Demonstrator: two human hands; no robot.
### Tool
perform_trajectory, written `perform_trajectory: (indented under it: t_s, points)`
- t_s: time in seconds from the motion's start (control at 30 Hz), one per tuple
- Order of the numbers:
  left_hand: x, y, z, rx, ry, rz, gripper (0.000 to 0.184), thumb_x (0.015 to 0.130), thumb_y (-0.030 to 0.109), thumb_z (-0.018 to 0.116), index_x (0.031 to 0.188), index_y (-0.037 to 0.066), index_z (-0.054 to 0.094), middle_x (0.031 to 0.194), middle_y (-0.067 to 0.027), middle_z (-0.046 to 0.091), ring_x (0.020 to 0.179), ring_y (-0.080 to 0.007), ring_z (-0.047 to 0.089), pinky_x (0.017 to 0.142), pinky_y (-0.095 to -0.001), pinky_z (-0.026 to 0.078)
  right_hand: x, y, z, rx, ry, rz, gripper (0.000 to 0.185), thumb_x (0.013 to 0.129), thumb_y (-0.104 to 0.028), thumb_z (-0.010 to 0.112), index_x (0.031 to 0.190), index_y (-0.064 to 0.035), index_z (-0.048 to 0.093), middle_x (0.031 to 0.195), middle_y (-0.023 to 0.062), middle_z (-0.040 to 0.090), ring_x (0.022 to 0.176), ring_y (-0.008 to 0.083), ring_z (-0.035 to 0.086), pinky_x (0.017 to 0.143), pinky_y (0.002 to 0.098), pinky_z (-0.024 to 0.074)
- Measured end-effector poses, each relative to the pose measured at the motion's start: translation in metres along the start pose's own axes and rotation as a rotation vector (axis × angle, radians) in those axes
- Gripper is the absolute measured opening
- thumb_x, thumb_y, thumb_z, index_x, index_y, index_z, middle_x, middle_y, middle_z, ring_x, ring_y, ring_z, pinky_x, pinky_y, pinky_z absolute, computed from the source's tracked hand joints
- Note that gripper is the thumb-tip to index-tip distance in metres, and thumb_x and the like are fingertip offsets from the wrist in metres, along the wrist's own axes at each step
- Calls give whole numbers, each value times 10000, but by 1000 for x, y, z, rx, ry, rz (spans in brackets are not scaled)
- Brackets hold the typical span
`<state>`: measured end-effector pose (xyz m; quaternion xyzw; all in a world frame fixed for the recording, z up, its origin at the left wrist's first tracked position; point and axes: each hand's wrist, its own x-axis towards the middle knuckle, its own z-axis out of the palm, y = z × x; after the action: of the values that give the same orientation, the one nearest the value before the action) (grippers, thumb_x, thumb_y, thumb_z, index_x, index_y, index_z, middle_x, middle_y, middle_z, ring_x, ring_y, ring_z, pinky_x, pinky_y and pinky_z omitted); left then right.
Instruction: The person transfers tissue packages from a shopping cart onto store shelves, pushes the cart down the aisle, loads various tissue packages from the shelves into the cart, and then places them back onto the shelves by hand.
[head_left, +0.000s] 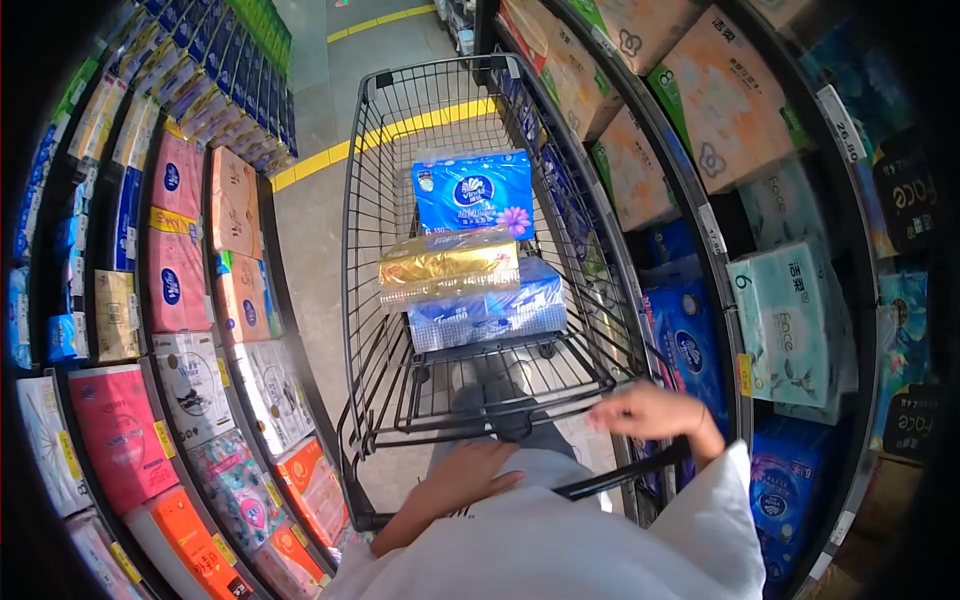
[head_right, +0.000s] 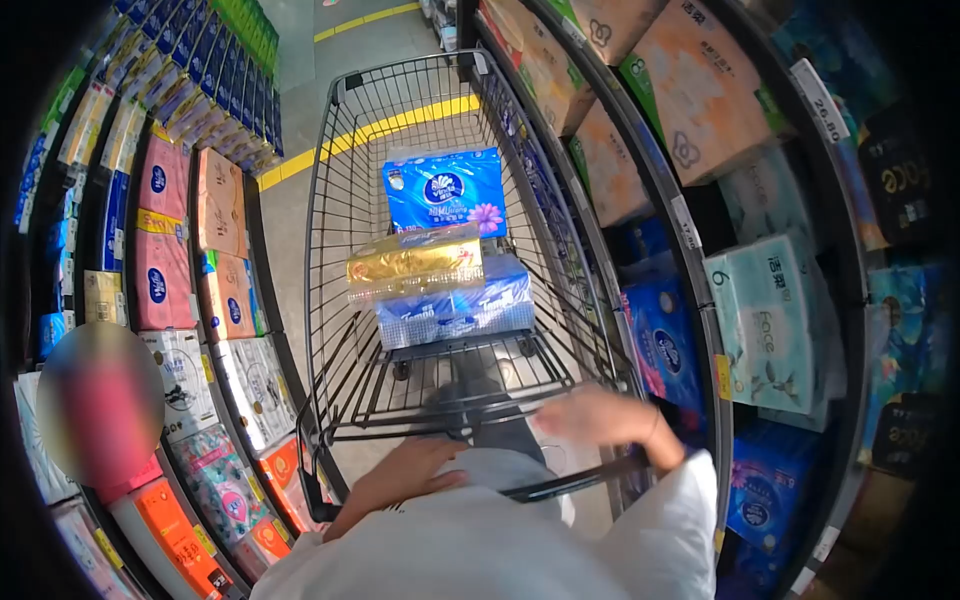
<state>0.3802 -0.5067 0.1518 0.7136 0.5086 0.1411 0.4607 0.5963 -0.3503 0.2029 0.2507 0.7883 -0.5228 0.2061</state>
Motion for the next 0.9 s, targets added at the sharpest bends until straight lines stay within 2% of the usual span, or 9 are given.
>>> perform_trajectory:
  t_s: [0.23,0.37,0.43,0.47,0.53,0.57,0.63,0.83,0.9]
  points:
    - [-11,-30,-10,55,243,-251,280,709,173,551,917,1,478,842,-137,526,722,-294,495,636,-346,385,231,153,-88,553,569,-91,237,775,-135,422,947,14,489,720,57,547,658,119,518,612,235,420]
    - [-11,-37,-16,-237,164,-272,260,713,104,540,935,-9,465,872,-149,499,783,-266,503,704,-319,389,330,233,-75,226,663,504,217,735,-197,457,781,-13,561,761,171,568,720,269,556,624,350,433]
    - [-2,-47,-32,-150,161,-342,234,728,58,509,946,-9,459,906,-125,495,826,-221,490,703,-285,392,422,307,-9,-706,362,204,247,740,-215,406,763,-33,571,750,145,574,713,280,551,625,380,425]
    - [2,-62,-35,-197,214,-395,236,741,72,491,961,-6,457,915,-110,496,833,-202,483,707,-282,386,370,251,2,-198,901,232,285,742,-225,367,757,-28,572,765,147,572,712,289,547,611,393,428]
    - [16,-103,-42,-251,317,-517,263,758,104,475,995,-6,449,935,-124,495,858,-205,483,731,-285,374,355,243,24,-175,823,376,401,780,-328,316,835,-19,565,839,168,556,756,306,541,656,402,425]
    - [28,-125,-48,-250,368,-588,288,762,123,477,1014,-10,442,946,-152,493,877,-226,490,750,-292,367,351,234,33,485,905,595,520,746,-477,333,827,-25,576,836,178,556,775,311,541,676,383,424]
    - [50,-167,-54,-128,497,-600,376,780,195,458,1076,-29,397,967,-188,480,920,-248,467,783,-308,353,328,224,33,219,780,393,323,724,-391,415,767,-131,600,787,130,571,715,287,547,640,375,423]
    - [85,-328,-53,221,542,-837,684,688,410,515,1089,-109,321,986,-289,443,909,-330,467,782,-382,369,306,181,36,699,1043,377,404,734,-388,426,805,-16,569,873,177,546,813,296,529,698,357,420]
    - [94,-360,-43,-204,677,-653,680,664,401,539,1046,-126,342,961,-281,459,857,-337,494,752,-377,398,325,193,54,753,1260,147,423,721,-405,431,837,-20,565,898,174,540,826,289,526,717,353,414]
